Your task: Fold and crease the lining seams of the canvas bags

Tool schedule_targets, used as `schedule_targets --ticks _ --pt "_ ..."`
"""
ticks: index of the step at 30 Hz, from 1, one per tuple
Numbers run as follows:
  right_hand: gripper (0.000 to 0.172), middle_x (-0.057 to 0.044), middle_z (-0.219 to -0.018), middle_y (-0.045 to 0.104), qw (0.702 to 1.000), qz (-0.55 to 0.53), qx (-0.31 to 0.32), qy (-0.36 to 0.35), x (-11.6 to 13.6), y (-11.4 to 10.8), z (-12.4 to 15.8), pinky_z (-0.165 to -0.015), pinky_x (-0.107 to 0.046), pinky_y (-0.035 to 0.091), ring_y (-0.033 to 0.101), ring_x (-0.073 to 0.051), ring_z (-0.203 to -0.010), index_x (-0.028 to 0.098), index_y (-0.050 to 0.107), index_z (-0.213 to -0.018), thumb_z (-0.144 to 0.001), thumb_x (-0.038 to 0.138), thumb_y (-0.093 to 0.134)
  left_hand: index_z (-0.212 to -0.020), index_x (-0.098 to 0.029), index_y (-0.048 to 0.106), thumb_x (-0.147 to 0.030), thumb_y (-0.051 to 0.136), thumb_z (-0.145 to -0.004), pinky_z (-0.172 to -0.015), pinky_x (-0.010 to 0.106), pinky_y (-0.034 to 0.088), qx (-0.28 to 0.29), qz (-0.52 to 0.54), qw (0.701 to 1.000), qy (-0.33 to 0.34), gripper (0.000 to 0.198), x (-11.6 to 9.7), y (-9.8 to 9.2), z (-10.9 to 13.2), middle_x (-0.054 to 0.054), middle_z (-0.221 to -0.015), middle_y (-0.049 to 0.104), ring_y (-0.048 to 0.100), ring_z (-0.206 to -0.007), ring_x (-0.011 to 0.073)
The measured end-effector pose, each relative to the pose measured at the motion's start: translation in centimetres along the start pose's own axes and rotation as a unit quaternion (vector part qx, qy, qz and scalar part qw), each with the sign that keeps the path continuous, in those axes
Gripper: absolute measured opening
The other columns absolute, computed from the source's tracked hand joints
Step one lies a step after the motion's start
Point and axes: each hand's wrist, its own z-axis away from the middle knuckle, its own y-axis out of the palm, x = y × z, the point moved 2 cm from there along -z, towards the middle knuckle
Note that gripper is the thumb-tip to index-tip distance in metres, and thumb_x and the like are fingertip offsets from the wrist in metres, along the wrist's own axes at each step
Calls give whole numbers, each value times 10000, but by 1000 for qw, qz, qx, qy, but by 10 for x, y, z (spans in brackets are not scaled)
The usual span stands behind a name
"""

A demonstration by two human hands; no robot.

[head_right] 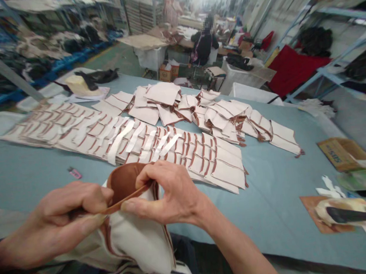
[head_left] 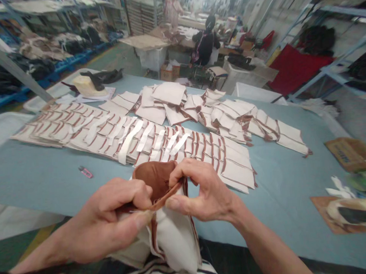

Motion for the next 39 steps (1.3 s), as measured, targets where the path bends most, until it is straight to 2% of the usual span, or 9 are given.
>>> schedule_targets --ticks 4,8,11,13,18,22,31,35,39 --pt "281 5 -792 705 999 17 39 15 -20 -24 2 -677 -265 448 612 -139 -702 196 697 -863 -930 438 824 -831 -236 689 -174 585 -1058 -613 211 427 -13 -51 998 -21 257 16 -28 15 -56 -708 680 603 -607 107" --pt "205 13 -774 685 998 0 59 32 -18 -24 5 -643 -251 412 569 -122 -676 199 681 -842 -987 320 760 -885 -216 736 -178 591 -1066 -698 154 474 20 -62 993 -101 235 44 -49 25 -51 -816 737 655 -708 104" --pt "220 27 -750 662 998 -19 65 8 -8 -16 1 -642 -248 401 543 -109 -649 203 653 -818 -1014 274 725 -1117 -220 788 -232 652 -1047 -847 184 556 64 -65 992 -90 154 54 -51 19 5 -1074 837 759 -939 164" --pt "217 34 -746 652 997 -18 73 -19 -2 -11 -4 -661 -249 403 545 -106 -659 204 639 -825 -1016 257 726 -1275 -247 779 -275 720 -1019 -967 247 579 81 -67 993 -58 264 52 -45 10 40 -1239 846 781 -1100 213" --pt "155 40 -773 642 996 -32 77 -18 8 -5 -11 -664 -239 403 540 -103 -685 211 619 -848 -969 215 716 -1084 -213 772 -366 720 -1045 -874 233 583 96 38 995 -19 167 34 -19 -16 26 -1036 838 775 -943 181" --pt "122 48 -769 623 996 -37 69 33 7 -5 -7 -635 -241 394 495 -103 -651 218 603 -849 -921 227 701 -951 -202 740 -263 693 -1049 -753 178 520 97 77 992 -23 124 33 -8 -22 -25 -868 791 706 -770 118" --pt "310 58 -743 615 996 -52 70 22 -6 6 -15 -644 -247 377 485 -99 -638 208 627 -829 -931 404 844 -801 -194 688 -138 654 -872 -635 175 430 103 55 988 -106 97 32 -9 -22 -68 -730 661 576 -663 92" --pt "269 49 -736 603 990 -95 88 52 -8 8 -19 -633 -244 375 476 -99 -643 198 638 -802 -963 340 800 -798 -188 688 -207 659 -941 -603 189 409 112 63 984 -124 147 32 -11 -20 -53 -716 645 562 -647 101" --pt "308 47 -713 563 973 -167 124 99 -8 10 -20 -571 -235 343 442 -100 -622 203 617 -792 -967 406 770 -855 -182 718 -310 686 -1009 -591 200 413 123 114 978 -122 203 37 -12 -14 -32 -733 651 554 -651 118"
